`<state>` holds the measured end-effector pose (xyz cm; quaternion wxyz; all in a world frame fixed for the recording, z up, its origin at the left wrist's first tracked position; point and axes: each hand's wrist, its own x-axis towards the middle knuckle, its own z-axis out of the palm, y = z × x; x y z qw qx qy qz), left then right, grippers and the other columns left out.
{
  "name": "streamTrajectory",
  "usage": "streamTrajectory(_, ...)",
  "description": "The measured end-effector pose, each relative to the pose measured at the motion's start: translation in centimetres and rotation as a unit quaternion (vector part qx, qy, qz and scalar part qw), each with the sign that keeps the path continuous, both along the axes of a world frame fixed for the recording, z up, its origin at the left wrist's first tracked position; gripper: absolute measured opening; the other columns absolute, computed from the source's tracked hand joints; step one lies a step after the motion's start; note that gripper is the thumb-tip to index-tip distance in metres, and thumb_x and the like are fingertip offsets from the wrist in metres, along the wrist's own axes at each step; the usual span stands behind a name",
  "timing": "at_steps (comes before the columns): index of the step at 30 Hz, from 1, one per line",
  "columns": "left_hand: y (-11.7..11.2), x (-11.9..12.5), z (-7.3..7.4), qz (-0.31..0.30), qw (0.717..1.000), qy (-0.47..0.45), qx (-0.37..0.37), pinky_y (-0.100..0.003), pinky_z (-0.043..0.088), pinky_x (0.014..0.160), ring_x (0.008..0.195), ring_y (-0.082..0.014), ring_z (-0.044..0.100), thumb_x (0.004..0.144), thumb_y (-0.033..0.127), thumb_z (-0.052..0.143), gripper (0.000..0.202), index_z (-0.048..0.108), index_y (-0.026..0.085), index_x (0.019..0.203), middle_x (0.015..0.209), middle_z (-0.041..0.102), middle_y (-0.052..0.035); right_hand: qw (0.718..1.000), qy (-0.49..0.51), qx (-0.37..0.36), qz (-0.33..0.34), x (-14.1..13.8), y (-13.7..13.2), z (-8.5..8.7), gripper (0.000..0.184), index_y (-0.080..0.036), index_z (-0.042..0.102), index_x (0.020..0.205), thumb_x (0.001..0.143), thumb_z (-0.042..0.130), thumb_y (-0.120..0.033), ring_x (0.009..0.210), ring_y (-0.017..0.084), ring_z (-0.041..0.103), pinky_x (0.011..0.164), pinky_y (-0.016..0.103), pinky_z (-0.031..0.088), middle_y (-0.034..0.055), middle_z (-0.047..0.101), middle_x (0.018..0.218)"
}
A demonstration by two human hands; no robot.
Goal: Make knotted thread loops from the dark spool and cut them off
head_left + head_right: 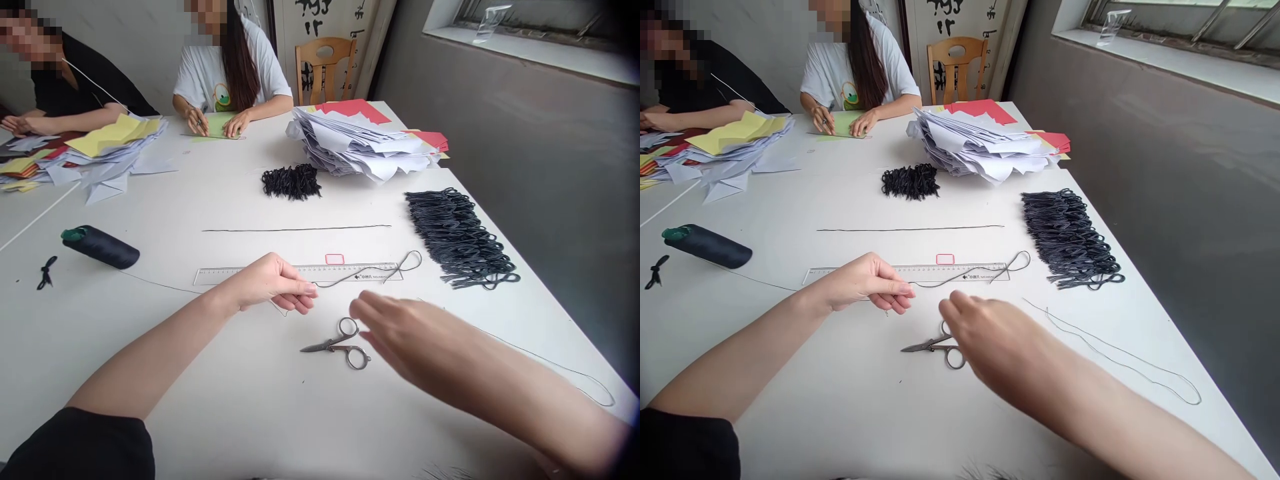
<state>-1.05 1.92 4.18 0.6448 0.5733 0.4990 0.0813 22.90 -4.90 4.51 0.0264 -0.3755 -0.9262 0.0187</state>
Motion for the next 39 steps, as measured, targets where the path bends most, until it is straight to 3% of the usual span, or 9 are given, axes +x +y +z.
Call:
streamTrajectory(4, -0.1, 0.0, 0.2, -0.002, 1.000, 0.003, 0.007, -0.019, 0.054, 0.067, 0.078, -0.0158, 0.071, 0.073, 0.046, 0.074, 0.029, 0.077, 0.019, 0.082, 0.084, 0.076, -0.0067, 0.992, -0.096, 0.006, 0.080, -2.0, -1.6, -2.8, 0.015, -0.018, 0.049, 0.074, 0.073, 0.054, -0.004, 0.052, 0.012, 0.037, 0.044, 0.030, 0.024, 0.0002, 0.042, 0.072)
streamTrajectory(10, -0.2, 0.0, 0.2, -0.007, 1.000, 0.000, 0.016, -0.020, 0.054, 0.068, 0.081, -0.0169, 0.071, 0.073, 0.047, 0.073, 0.030, 0.077, 0.019, 0.083, 0.085, 0.076, -0.0068, 0.985, -0.148, 0.062, 0.059, -3.0, -2.0, -4.3, 0.018, -0.018, 0.049, 0.077, 0.068, 0.055, -0.003, 0.053, 0.014, 0.037, 0.042, 0.031, 0.015, 0.0008, 0.040, 0.070)
streamTrajectory(12, -0.2, 0.0, 0.2, -0.007, 1.000, 0.002, 0.017, -0.020, 0.054, 0.068, 0.080, -0.0171, 0.071, 0.072, 0.047, 0.074, 0.030, 0.077, 0.019, 0.082, 0.085, 0.076, -0.0069, 0.990, -0.126, 0.031, 0.059, -2.9, -1.7, -3.9, 0.017, -0.017, 0.050, 0.080, 0.071, 0.051, -0.003, 0.050, 0.013, 0.036, 0.043, 0.031, 0.015, 0.0016, 0.044, 0.073)
streamTrajectory(15, -0.3, -0.1, 0.2, -0.007, 1.000, 0.005, 0.021, -0.021, 0.054, 0.069, 0.080, -0.0174, 0.071, 0.072, 0.047, 0.074, 0.030, 0.077, 0.018, 0.081, 0.084, 0.076, -0.0074, 0.993, -0.074, -0.076, 0.049, -2.5, -0.6, -2.4, 0.016, -0.017, 0.054, 0.085, 0.075, 0.047, -0.007, 0.048, 0.011, 0.038, 0.046, 0.029, 0.017, 0.0027, 0.052, 0.079)
streamTrajectory(20, -0.3, -0.1, 0.4, -0.003, 1.000, 0.009, 0.022, -0.024, 0.054, 0.070, 0.079, -0.0181, 0.071, 0.071, 0.047, 0.074, 0.030, 0.077, 0.019, 0.082, 0.085, 0.076, -0.0081, 0.971, -0.036, -0.237, -0.008, -1.7, 1.2, 0.7, 0.009, -0.019, 0.057, 0.084, 0.076, 0.053, -0.019, 0.056, 0.012, 0.047, 0.048, 0.025, 0.022, 0.0010, 0.060, 0.075)
streamTrajectory(25, -0.3, -0.1, 0.4, -0.003, 1.000, 0.006, 0.024, -0.024, 0.054, 0.070, 0.079, -0.0180, 0.070, 0.070, 0.043, 0.075, 0.027, 0.077, 0.018, 0.080, 0.084, 0.076, -0.0078, 0.959, 0.028, -0.282, 0.000, -1.4, 1.8, 1.2, 0.014, -0.021, 0.052, 0.093, 0.079, 0.051, -0.020, 0.049, 0.009, 0.040, 0.048, 0.023, 0.025, -0.0029, 0.058, 0.069)
streamTrajectory(27, -0.4, 0.0, 0.4, -0.003, 1.000, 0.004, 0.027, -0.024, 0.054, 0.070, 0.081, -0.0187, 0.070, 0.070, 0.042, 0.076, 0.026, 0.077, 0.018, 0.079, 0.084, 0.076, -0.0080, 0.953, 0.050, -0.297, -0.001, -1.5, 1.9, 0.9, 0.010, -0.020, 0.050, 0.089, 0.084, 0.051, -0.029, 0.049, 0.008, 0.039, 0.049, 0.022, 0.026, -0.0030, 0.057, 0.067)
streamTrajectory(32, -0.5, 0.1, 0.6, 0.002, 1.000, 0.000, 0.014, -0.025, 0.054, 0.071, 0.076, -0.0184, 0.072, 0.071, 0.045, 0.075, 0.029, 0.077, 0.017, 0.081, 0.087, 0.075, -0.0085, 0.951, 0.046, -0.305, -0.031, -1.5, 1.9, 0.7, 0.040, -0.020, 0.044, 0.076, 0.087, 0.048, -0.058, 0.045, 0.008, 0.033, 0.047, 0.023, 0.024, -0.0035, 0.049, 0.057)
streamTrajectory(39, -0.5, 0.1, 0.4, -0.003, 1.000, 0.003, 0.016, -0.023, 0.054, 0.069, 0.076, -0.0178, 0.072, 0.071, 0.044, 0.075, 0.029, 0.077, 0.018, 0.082, 0.084, 0.076, -0.0084, 0.942, 0.030, -0.332, -0.047, -1.4, 1.8, 1.0, 0.046, -0.019, 0.046, 0.073, 0.085, 0.046, -0.064, 0.046, 0.009, 0.035, 0.047, 0.022, 0.026, -0.0018, 0.050, 0.055)
